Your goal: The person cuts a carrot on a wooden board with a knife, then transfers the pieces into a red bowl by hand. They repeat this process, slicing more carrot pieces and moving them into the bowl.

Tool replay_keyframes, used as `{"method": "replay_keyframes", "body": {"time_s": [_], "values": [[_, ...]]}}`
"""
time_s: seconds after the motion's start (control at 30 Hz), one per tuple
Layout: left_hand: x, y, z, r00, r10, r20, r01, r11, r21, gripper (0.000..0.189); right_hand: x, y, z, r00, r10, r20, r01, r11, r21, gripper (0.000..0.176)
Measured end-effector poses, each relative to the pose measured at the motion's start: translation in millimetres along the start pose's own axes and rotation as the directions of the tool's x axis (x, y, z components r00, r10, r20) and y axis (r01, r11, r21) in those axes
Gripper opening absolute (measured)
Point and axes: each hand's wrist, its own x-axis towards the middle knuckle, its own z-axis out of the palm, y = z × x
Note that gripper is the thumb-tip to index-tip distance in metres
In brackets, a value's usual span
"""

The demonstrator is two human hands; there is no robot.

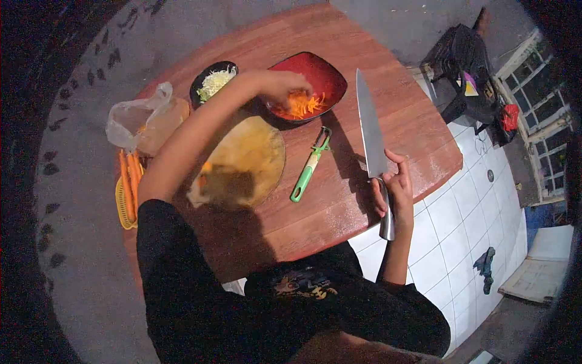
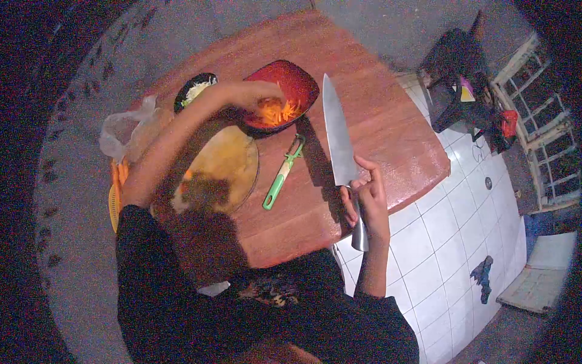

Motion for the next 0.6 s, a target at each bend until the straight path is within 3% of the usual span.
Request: {"method": "replay_keyframes", "body": {"time_s": [0.07, 0.13, 0.2, 0.43, 0.53, 0.6], "values": [[-4, 10, -1, 0.977, -0.144, 0.156, 0.150, 0.988, -0.022, 0.063, 2, 0, 0, 0.999, 0.037, 0.008, -0.037, 0.999, 0.002, 0.042], [0, -6, 14, 0.974, -0.149, 0.169, 0.160, 0.986, -0.051, 0.066, 2, -2, 1, 0.999, 0.040, 0.028, -0.041, 0.999, 0.013, 0.041], [0, -4, 20, 0.995, -0.085, -0.055, 0.090, 0.990, 0.112, 0.063, 0, -4, 2, 0.997, 0.073, 0.011, -0.073, 0.997, -0.005, 0.042], [12, -10, 16, 0.960, -0.081, -0.268, 0.125, 0.981, 0.150, 0.041, -3, 0, -4, 0.989, 0.099, 0.107, -0.096, 0.995, -0.027, 0.043], [14, -3, -3, 0.959, -0.134, -0.248, 0.152, 0.987, 0.052, 0.038, -4, -4, -1, 0.987, 0.130, 0.090, -0.131, 0.991, 0.014, 0.044], [13, -3, -7, 0.932, -0.075, -0.354, 0.100, 0.994, 0.051, 0.028, -4, -4, 0, 0.986, 0.125, 0.113, -0.128, 0.992, 0.018, 0.044]]}}
